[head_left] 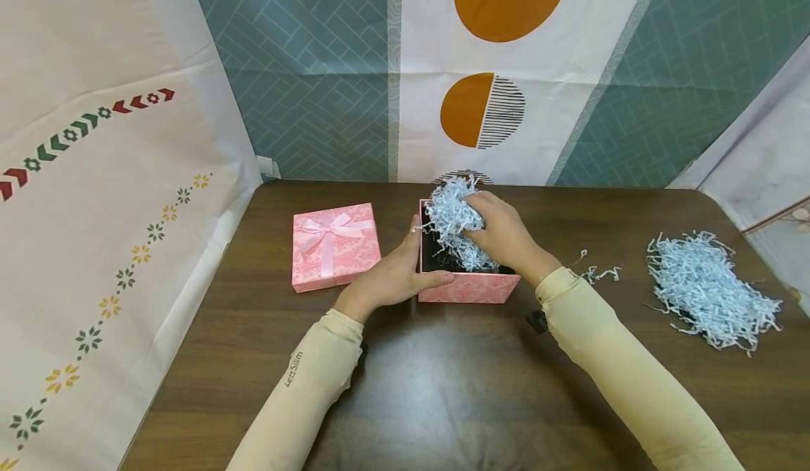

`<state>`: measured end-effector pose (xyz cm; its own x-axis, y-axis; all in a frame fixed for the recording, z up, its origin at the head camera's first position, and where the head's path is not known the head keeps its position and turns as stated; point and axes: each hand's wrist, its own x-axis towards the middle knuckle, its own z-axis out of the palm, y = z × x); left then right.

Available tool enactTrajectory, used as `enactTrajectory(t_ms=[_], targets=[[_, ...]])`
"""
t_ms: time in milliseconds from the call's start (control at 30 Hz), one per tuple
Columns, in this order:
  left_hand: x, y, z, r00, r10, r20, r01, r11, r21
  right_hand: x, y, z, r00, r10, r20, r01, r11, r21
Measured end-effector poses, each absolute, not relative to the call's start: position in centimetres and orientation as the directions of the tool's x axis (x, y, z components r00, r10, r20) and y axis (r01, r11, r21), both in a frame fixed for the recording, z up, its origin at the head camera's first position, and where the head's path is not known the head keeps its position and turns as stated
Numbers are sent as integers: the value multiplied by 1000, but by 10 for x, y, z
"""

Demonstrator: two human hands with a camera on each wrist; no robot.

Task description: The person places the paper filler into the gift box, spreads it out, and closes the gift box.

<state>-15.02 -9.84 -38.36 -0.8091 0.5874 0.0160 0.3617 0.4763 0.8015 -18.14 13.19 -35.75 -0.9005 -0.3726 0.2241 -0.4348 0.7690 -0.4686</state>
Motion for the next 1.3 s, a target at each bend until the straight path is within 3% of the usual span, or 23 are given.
enactTrajectory(t_ms=[167, 333, 633, 1067, 1300], targets=[[-149, -98, -382, -818, 573, -50, 307, 508, 805, -178, 133, -361, -868, -497, 9, -476, 825, -304], [-145, -98, -382, -831, 542, -124, 249, 563, 788, -180, 122, -364, -840, -532, -105, -512, 843, -165], [-144, -93, -384, -832, 542, -120, 246, 553, 796, -187, 109, -369, -793, -544, -276, -467, 832, -298], [-147, -94, -381, -833, 540, -123, 247, 561, 790, -176, 132, -339, -835, -542, -94, -470, 791, -391], [-144, -96, -381, -844, 524, -110, 251, 569, 783, -167, 157, -322, -880, -434, 192, -470, 737, -487]])
